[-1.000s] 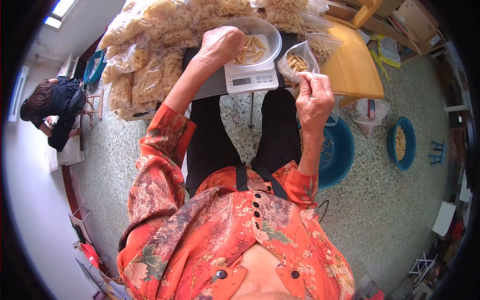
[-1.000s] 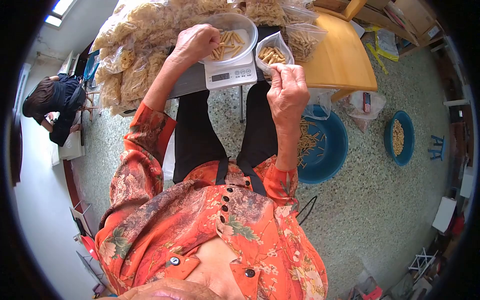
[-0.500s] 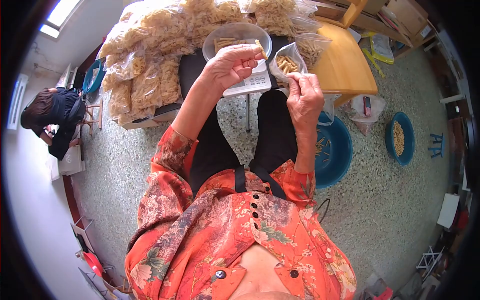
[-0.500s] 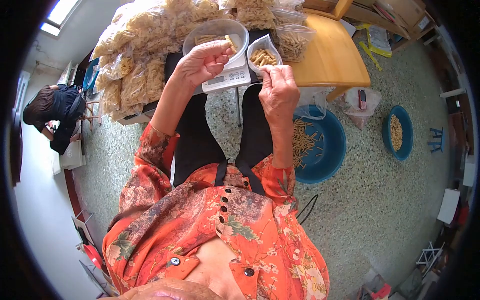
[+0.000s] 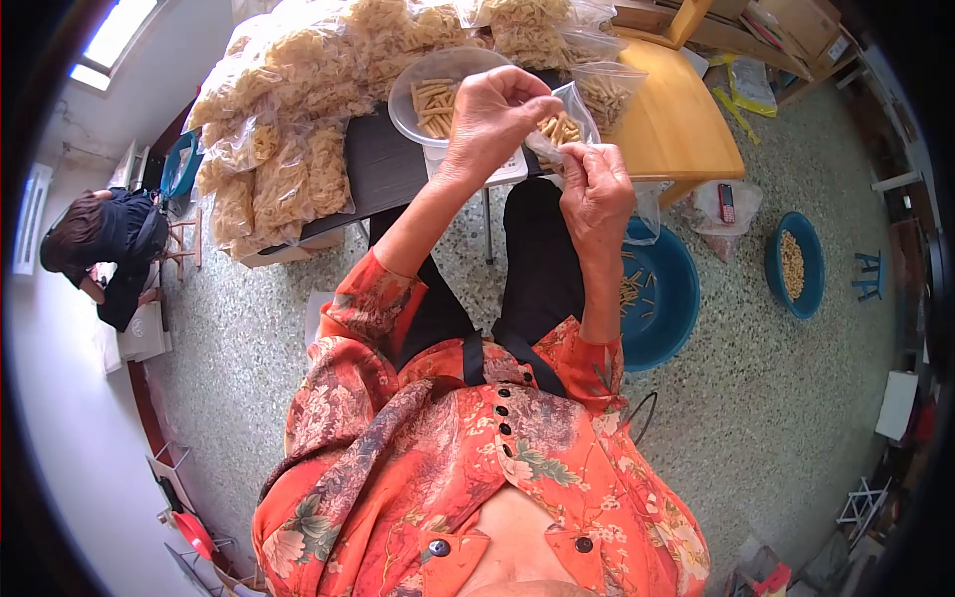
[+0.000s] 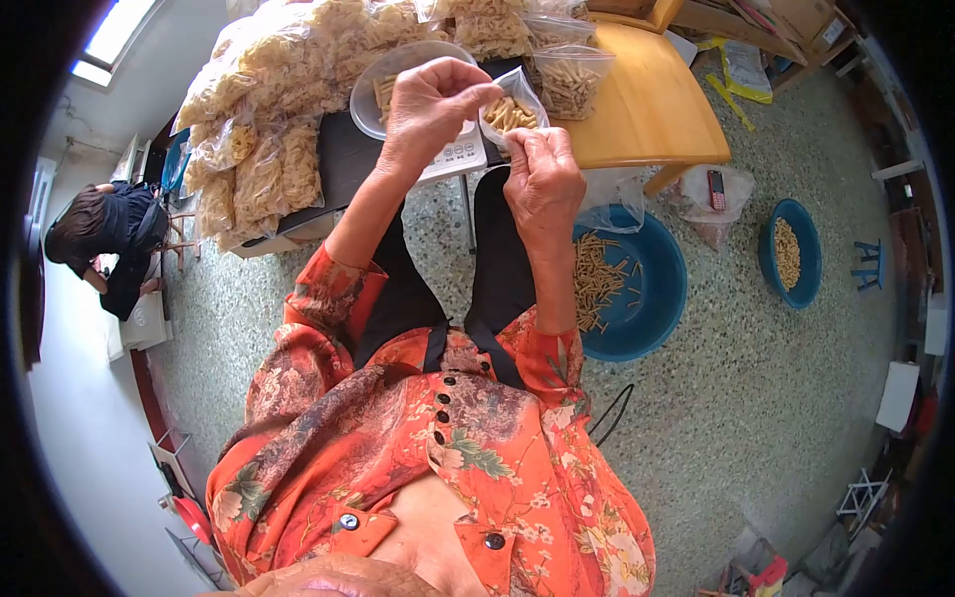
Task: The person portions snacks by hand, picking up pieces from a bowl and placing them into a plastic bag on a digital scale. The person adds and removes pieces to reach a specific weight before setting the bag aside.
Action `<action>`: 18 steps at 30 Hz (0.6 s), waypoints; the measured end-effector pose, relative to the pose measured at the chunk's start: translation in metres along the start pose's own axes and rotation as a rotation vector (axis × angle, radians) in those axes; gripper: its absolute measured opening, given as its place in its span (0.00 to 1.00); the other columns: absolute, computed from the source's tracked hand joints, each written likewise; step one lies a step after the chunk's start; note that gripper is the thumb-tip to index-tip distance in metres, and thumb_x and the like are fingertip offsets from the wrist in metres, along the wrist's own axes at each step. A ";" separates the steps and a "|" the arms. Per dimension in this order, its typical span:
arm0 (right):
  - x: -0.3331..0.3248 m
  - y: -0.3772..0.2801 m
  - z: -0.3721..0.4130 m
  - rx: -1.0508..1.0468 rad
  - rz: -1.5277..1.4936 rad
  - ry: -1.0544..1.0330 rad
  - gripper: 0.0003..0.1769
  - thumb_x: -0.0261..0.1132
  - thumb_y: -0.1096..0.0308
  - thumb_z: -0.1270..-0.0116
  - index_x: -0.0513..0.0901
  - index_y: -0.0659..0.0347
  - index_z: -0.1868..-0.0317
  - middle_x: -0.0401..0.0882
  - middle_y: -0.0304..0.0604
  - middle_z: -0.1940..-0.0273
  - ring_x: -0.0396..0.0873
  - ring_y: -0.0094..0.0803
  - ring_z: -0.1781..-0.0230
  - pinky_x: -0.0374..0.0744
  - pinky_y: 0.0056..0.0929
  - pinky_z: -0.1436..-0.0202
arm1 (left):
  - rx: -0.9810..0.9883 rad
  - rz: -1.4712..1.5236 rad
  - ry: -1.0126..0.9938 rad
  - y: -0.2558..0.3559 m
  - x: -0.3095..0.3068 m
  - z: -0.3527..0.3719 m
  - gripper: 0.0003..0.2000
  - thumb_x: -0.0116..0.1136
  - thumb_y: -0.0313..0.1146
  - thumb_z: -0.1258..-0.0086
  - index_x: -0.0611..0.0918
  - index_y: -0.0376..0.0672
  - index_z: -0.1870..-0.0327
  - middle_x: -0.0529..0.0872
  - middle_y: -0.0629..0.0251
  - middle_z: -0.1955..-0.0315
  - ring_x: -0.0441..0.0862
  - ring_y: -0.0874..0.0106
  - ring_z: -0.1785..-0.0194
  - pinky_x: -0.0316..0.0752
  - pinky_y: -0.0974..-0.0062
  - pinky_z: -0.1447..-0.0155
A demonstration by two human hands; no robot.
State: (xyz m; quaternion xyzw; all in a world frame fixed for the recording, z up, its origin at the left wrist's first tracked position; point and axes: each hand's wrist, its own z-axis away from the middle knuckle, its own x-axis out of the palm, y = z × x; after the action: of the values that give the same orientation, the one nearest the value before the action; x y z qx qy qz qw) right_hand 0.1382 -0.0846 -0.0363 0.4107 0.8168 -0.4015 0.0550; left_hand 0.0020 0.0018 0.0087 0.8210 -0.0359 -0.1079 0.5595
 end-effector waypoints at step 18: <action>-0.004 -0.001 -0.001 -0.007 0.042 0.012 0.05 0.72 0.73 0.35 0.88 0.57 0.59 0.81 0.43 0.62 0.84 0.43 0.64 0.82 0.39 0.61 | 0.083 -1.341 -0.253 -0.048 -0.098 -0.033 0.04 0.61 0.30 0.40 0.87 0.46 0.71 0.87 0.62 0.65 0.87 0.57 0.54 0.81 0.60 0.51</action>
State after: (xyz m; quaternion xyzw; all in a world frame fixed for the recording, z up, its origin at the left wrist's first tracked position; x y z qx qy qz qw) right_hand 0.1402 -0.0863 -0.0332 0.4299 0.8097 -0.3949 0.0602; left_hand -0.0890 0.0674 -0.0104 0.6677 0.4113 -0.5247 0.3312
